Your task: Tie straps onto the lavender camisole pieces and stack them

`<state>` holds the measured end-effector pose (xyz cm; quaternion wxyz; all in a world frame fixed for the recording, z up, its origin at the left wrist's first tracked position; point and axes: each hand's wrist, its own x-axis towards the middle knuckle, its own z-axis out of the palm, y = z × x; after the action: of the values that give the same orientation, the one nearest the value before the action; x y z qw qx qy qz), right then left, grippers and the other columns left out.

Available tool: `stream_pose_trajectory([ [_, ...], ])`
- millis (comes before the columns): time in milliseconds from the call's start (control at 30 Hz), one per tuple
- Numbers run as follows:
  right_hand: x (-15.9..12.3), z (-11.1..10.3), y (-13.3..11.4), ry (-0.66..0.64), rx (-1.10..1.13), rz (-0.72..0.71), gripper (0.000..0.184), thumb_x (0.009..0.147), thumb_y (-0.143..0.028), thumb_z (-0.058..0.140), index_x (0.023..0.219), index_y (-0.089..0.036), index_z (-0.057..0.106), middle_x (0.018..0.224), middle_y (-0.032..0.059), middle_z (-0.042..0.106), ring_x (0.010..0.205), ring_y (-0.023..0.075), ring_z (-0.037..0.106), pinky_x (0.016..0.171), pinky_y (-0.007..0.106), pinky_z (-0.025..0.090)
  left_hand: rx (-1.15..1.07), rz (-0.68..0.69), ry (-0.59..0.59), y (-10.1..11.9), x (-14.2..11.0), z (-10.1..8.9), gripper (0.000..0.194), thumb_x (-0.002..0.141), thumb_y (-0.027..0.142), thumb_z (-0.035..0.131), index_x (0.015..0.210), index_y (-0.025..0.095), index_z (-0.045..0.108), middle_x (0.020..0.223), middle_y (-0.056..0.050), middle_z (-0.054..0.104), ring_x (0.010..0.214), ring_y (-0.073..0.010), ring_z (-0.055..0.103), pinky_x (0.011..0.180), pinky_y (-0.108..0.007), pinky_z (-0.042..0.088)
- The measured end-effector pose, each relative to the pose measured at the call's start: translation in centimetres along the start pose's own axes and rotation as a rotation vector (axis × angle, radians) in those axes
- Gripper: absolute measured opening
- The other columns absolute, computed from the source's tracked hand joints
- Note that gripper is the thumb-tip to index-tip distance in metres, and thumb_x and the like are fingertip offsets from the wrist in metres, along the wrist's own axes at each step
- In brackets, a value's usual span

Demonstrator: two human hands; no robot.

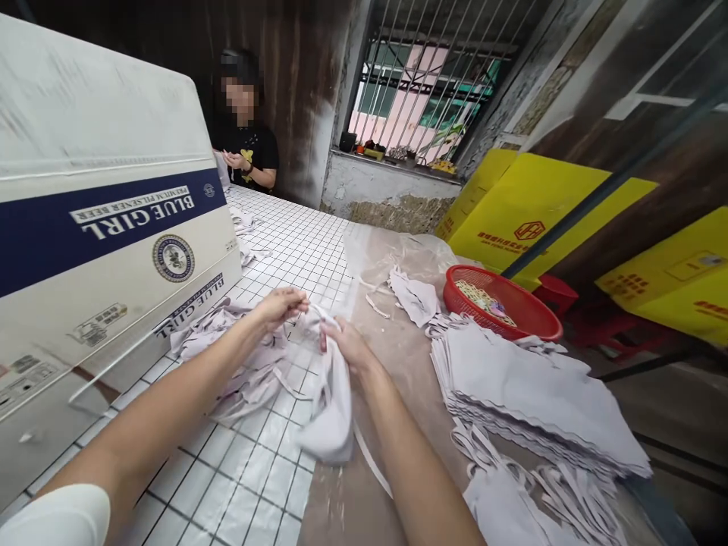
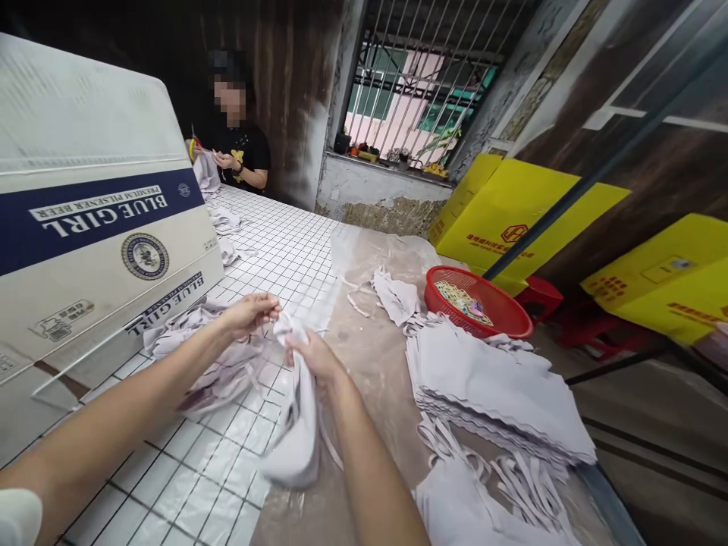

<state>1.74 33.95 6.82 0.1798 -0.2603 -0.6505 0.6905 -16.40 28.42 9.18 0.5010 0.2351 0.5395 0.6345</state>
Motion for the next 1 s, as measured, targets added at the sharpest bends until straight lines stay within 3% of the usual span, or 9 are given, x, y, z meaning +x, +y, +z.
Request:
stream_pose_trajectory([
  [67, 5.1, -1.5, -0.8, 0.294, -0.179, -0.097, 0.035, 0.078, -0.047, 0.065, 0.095, -0.018, 0.055, 0.071, -0.0010, 0.060, 0.062, 0.0155, 0.058, 0.065, 0.032, 0.053, 0.021, 0.008, 0.099, 1.1, 4.0, -0.6, 0.017, 0.086, 0.014, 0.069, 0.073, 0.009, 0.060, 0.068, -0.003, 0.065, 0.054, -0.0052, 0.059, 0.050, -0.013, 0.045],
  [167, 10.1, -2.9, -0.9, 0.514, -0.344, -0.206, 0.037, 0.079, -0.038, 0.066, 0.108, -0.017, 0.056, 0.102, 0.0091, 0.062, 0.094, 0.0207, 0.060, 0.087, 0.037, 0.050, 0.089, 0.009, 0.251, 2.3, 9.7, -1.7, 0.014, 0.092, 0.021, 0.064, 0.095, 0.008, 0.064, 0.091, -0.009, 0.068, 0.077, -0.0123, 0.066, 0.068, -0.023, 0.056],
  [233, 10.8, -2.7, 0.4, 0.495, -0.578, -0.242, 0.034, 0.080, -0.034, 0.066, 0.109, -0.017, 0.060, 0.112, 0.0128, 0.059, 0.106, 0.0241, 0.056, 0.095, 0.042, 0.046, 0.154, -0.003, 0.328, 2.5, 12.7, -2.6, 0.030, 0.094, 0.031, 0.062, 0.116, 0.010, 0.061, 0.113, -0.012, 0.065, 0.096, -0.0195, 0.066, 0.082, -0.036, 0.057],
  [333, 8.5, -1.4, 3.4, 0.342, -0.941, -0.216, 0.035, 0.084, -0.039, 0.067, 0.114, -0.022, 0.065, 0.125, 0.0161, 0.057, 0.117, 0.0317, 0.051, 0.095, 0.052, 0.044, 0.260, -0.026, 0.411, 2.3, 15.6, -4.3, 0.039, 0.094, 0.037, 0.061, 0.127, 0.015, 0.057, 0.127, -0.011, 0.060, 0.108, -0.0238, 0.062, 0.090, -0.045, 0.055],
  [467, 4.2, -0.8, 6.6, 0.356, -1.155, -0.170, 0.058, 0.076, -0.046, 0.077, 0.128, -0.027, 0.060, 0.147, 0.0202, 0.044, 0.133, 0.0452, 0.037, 0.096, 0.067, 0.036, 0.423, -0.013, 0.455, 1.2, 17.1, -6.1, 0.037, 0.094, 0.036, 0.061, 0.126, 0.016, 0.058, 0.126, -0.011, 0.060, 0.107, -0.0233, 0.062, 0.090, -0.044, 0.055],
  [567, 2.8, -1.3, 7.1, 0.336, -1.196, -0.149, 0.060, 0.080, -0.049, 0.073, 0.134, -0.030, 0.056, 0.147, 0.0186, 0.046, 0.136, 0.0449, 0.036, 0.099, 0.067, 0.034, 0.549, 0.067, 0.395, 0.4, 17.4, -6.5, 0.034, 0.094, 0.033, 0.061, 0.124, 0.017, 0.059, 0.127, -0.011, 0.060, 0.108, -0.0229, 0.062, 0.091, -0.044, 0.055],
  [767, 2.8, -1.0, 6.1, 0.319, -1.273, -0.045, 0.051, 0.091, -0.044, 0.059, 0.140, -0.028, 0.053, 0.150, 0.0129, 0.047, 0.140, 0.0360, 0.035, 0.109, 0.057, 0.029, 0.720, 0.241, 0.158, -1.1, 17.4, -5.8, 0.023, 0.064, 0.004, 0.070, 0.081, 0.019, 0.074, 0.101, -0.004, 0.074, 0.094, -0.0194, 0.066, 0.089, -0.027, 0.051],
  [900, 4.0, -1.9, 5.1, 0.337, -1.283, -0.099, 0.034, 0.092, -0.023, 0.055, 0.124, -0.027, 0.066, 0.129, 0.0097, 0.064, 0.120, 0.0287, 0.053, 0.099, 0.044, 0.039, 0.775, 0.282, 0.189, -2.3, 17.3, -5.8, 0.009, 0.063, 0.010, 0.068, 0.061, 0.019, 0.068, 0.072, -0.002, 0.071, 0.079, -0.0201, 0.064, 0.081, -0.029, 0.051],
  [1000, 6.1, -3.9, 3.7, 0.424, -1.234, -0.166, 0.037, 0.090, -0.011, 0.049, 0.115, -0.026, 0.071, 0.114, 0.0079, 0.068, 0.107, 0.0248, 0.057, 0.088, 0.035, 0.043, 0.757, 0.291, 0.262, -2.9, 17.4, -6.1, 0.006, 0.066, 0.016, 0.067, 0.061, 0.018, 0.067, 0.069, -0.003, 0.069, 0.074, -0.0192, 0.063, 0.076, -0.029, 0.050],
])
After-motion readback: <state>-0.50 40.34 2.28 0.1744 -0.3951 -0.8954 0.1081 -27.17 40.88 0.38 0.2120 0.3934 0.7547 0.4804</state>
